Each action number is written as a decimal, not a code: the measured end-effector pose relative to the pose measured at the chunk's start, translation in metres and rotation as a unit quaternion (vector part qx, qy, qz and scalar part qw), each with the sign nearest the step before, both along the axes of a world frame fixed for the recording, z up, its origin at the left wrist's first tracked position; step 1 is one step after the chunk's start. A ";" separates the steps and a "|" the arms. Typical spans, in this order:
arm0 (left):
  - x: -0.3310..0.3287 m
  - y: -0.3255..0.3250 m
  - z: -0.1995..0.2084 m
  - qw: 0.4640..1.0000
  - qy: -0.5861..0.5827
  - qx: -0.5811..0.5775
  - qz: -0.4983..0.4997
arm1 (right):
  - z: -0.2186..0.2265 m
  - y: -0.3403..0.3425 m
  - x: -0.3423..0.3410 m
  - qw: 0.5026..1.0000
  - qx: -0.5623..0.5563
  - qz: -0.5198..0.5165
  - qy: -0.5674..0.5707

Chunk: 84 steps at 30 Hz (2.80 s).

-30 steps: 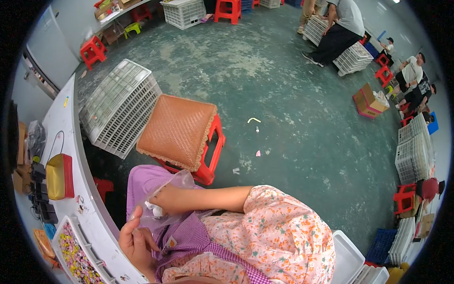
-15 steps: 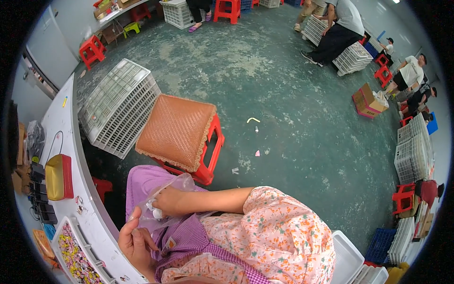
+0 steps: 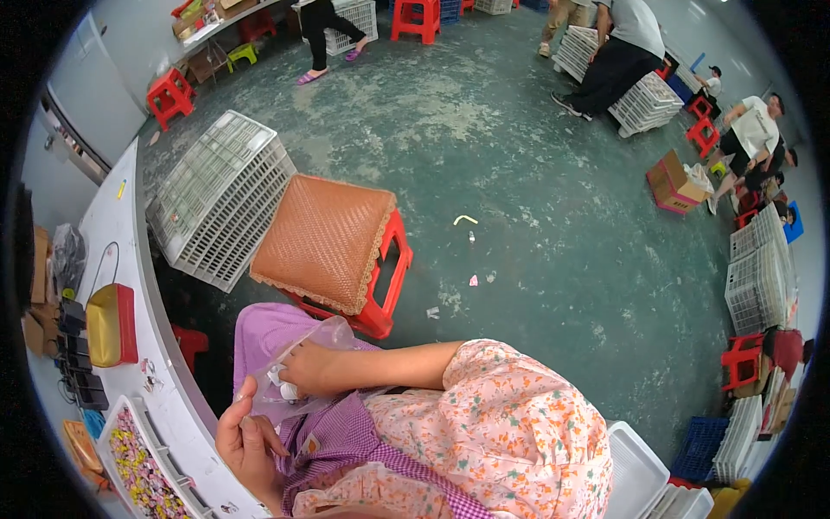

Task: Packaging small blister-packed items and cotton into white plastic bottles and sealing them.

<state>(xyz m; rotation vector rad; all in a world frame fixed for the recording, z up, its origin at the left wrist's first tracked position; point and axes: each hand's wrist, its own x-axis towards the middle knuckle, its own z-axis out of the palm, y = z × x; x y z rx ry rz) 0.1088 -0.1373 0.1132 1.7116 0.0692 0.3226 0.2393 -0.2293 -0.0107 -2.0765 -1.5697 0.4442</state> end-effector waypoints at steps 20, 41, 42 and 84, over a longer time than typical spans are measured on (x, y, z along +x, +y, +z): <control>-0.001 0.006 -0.009 0.999 -0.022 -0.017 0.017 | 0.017 -0.006 0.002 0.997 -0.025 -0.010 0.066; 0.003 0.016 -0.009 0.997 -0.068 -0.016 0.030 | 0.015 -0.003 0.000 0.997 0.062 -0.032 0.045; 0.003 0.017 -0.010 0.997 -0.068 -0.016 0.030 | 0.015 -0.002 0.000 0.997 0.062 -0.032 0.046; -0.005 0.051 0.036 0.955 -0.120 0.083 0.257 | 0.071 -0.015 -0.001 0.853 0.333 0.107 0.387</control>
